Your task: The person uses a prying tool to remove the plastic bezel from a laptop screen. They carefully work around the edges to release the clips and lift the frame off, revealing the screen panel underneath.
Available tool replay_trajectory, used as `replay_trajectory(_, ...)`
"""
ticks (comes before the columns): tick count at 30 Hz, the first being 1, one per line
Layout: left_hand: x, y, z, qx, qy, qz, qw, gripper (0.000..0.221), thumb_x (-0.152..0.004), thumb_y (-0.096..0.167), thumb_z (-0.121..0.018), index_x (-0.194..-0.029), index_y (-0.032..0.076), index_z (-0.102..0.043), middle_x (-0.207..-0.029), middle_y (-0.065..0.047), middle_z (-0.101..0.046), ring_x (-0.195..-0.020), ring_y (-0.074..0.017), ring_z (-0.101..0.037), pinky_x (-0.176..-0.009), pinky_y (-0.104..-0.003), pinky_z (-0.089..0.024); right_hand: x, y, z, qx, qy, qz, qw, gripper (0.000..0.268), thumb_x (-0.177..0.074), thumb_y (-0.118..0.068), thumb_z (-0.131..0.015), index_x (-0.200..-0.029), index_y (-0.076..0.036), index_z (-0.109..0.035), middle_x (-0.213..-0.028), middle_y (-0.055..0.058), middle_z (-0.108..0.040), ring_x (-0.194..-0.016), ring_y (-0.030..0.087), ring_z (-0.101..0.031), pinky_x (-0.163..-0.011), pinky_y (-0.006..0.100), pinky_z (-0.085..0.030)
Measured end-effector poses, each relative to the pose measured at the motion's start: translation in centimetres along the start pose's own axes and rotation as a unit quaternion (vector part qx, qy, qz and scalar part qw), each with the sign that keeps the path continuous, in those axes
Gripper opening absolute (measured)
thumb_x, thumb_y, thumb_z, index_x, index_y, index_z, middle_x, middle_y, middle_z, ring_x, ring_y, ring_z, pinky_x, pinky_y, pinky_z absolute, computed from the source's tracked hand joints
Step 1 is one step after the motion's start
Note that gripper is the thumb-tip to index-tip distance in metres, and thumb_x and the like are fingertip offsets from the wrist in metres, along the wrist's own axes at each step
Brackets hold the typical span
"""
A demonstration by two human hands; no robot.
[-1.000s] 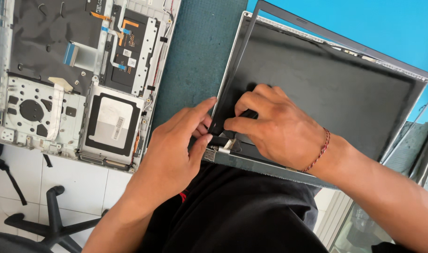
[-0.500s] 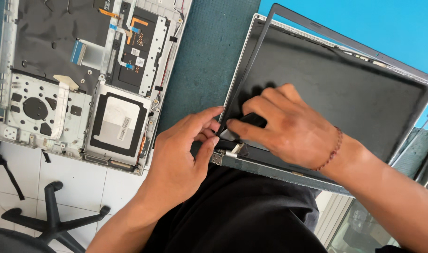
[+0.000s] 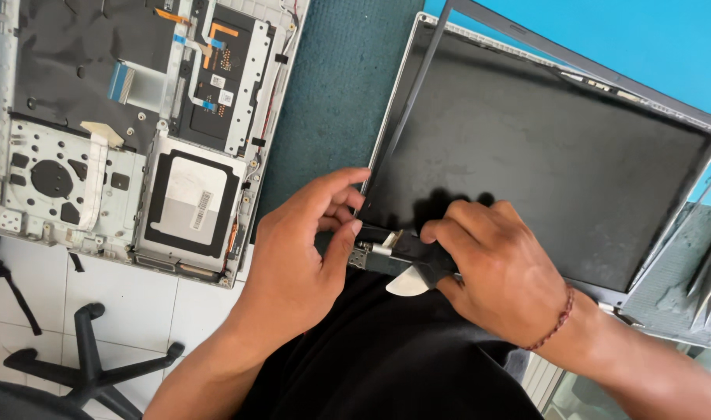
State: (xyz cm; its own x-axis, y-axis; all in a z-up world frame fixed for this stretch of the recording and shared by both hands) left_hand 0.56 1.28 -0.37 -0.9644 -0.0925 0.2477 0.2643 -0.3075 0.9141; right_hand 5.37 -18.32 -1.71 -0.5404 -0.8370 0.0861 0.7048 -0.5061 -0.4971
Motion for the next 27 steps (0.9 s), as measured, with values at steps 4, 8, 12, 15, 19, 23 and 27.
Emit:
replay_trajectory(4, 0.3, 0.2, 0.1, -0.013, 0.010, -0.005, 1.000, 0.039, -0.084, -0.001, -0.055, -0.122, 0.010, -0.054, -0.099, -0.005, -0.064, -0.083, -0.0139, -0.065, -0.083, -0.026, -0.056, 0.2, -0.4, -0.5, -0.033, -0.002, -0.049, 0.998, 0.048, -0.051, 0.000, -0.067, -0.099, -0.007, -0.061, -0.089, 0.005, -0.057, -0.069, 0.023, -0.055, -0.073, 0.036, -0.040)
replay_trajectory(8, 1.0, 0.7, 0.3, -0.067, -0.047, 0.006, 0.997, 0.040, -0.086, 0.007, -0.056, -0.125, 0.009, -0.048, -0.104, -0.007, -0.061, -0.086, -0.0168, -0.063, -0.082, -0.029, -0.054, 0.4, -0.8, -0.9, -0.024, 0.015, -0.058, 0.998, 0.050, -0.055, -0.005, -0.073, -0.103, -0.007, -0.061, -0.094, 0.005, -0.056, -0.077, 0.021, -0.056, -0.077, 0.035, -0.037)
replay_trajectory(12, 1.6, 1.0, 0.4, -0.105, -0.116, -0.025, 0.987, 0.046, -0.086, 0.009, -0.057, -0.129, 0.008, -0.042, -0.114, -0.009, -0.054, -0.094, -0.0205, -0.058, -0.080, -0.033, -0.051, 0.2, -0.7, -0.6, -0.060, 0.010, -0.061, 0.996, 0.047, -0.053, 0.003, -0.062, -0.099, -0.009, -0.058, -0.087, 0.002, -0.055, -0.075, 0.021, -0.051, -0.074, 0.036, -0.032)
replay_trajectory(15, 1.6, 0.9, 0.1, -0.128, -0.171, -0.039, 0.976, 0.049, -0.077, 0.013, -0.067, -0.122, 0.009, -0.047, -0.121, -0.011, -0.044, -0.116, -0.0270, -0.047, -0.098, -0.037, -0.037, -0.2, -1.0, -0.8, -0.059, -0.018, -0.114, 0.992, 0.036, -0.062, -0.005, -0.067, -0.096, -0.011, -0.056, -0.083, 0.002, -0.053, -0.078, 0.022, -0.053, -0.079, 0.038, -0.034)
replay_trajectory(19, 1.6, 0.2, -0.8, -0.200, -0.180, -0.070, 0.961, 0.046, -0.079, 0.015, -0.070, -0.121, 0.010, -0.050, -0.115, -0.011, -0.041, -0.099, -0.0282, -0.048, -0.087, -0.041, -0.042, -0.8, -1.1, -0.8, -0.051, -0.070, -0.150, 0.985, 0.033, -0.070, -0.016, -0.074, -0.098, -0.012, -0.056, -0.088, 0.001, -0.059, -0.086, 0.022, -0.056, -0.082, 0.039, -0.034)
replay_trajectory(23, 1.9, -0.2, -1.5, -0.230, -0.117, -0.126, 0.958, 0.036, -0.080, 0.007, -0.069, -0.113, 0.007, -0.055, -0.107, -0.011, -0.041, -0.089, -0.0274, -0.048, -0.082, -0.040, -0.044, -1.0, -1.0, -1.0, -0.046, -0.096, -0.171, 0.979, 0.034, -0.075, -0.024, -0.074, -0.102, -0.012, -0.057, -0.094, 0.002, -0.061, -0.092, 0.023, -0.057, -0.086, 0.040, -0.035)
replay_trajectory(27, 2.4, -0.8, -1.8, -0.222, -0.065, -0.164, 0.959, 0.023, -0.082, 0.006, -0.069, -0.103, 0.006, -0.058, -0.107, -0.011, -0.040, -0.081, -0.0238, -0.043, -0.080, -0.038, -0.043, -0.7, -1.0, -0.8, -0.102, -0.023, -0.185, 0.977, 0.040, -0.065, -0.023, -0.083, -0.096, -0.015, -0.058, -0.093, -0.004, -0.062, -0.082, 0.015, -0.059, -0.086, 0.035, -0.032)
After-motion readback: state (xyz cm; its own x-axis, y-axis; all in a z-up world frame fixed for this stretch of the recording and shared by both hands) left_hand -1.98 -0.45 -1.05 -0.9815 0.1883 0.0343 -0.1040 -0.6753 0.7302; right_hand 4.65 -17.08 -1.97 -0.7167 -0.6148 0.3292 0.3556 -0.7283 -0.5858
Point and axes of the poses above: each hand's wrist, its own x-axis away from the middle knuckle, its own z-axis out of the back of the hand, y = z × x, the point moved 3 cm from there along -x, towards the middle knuckle
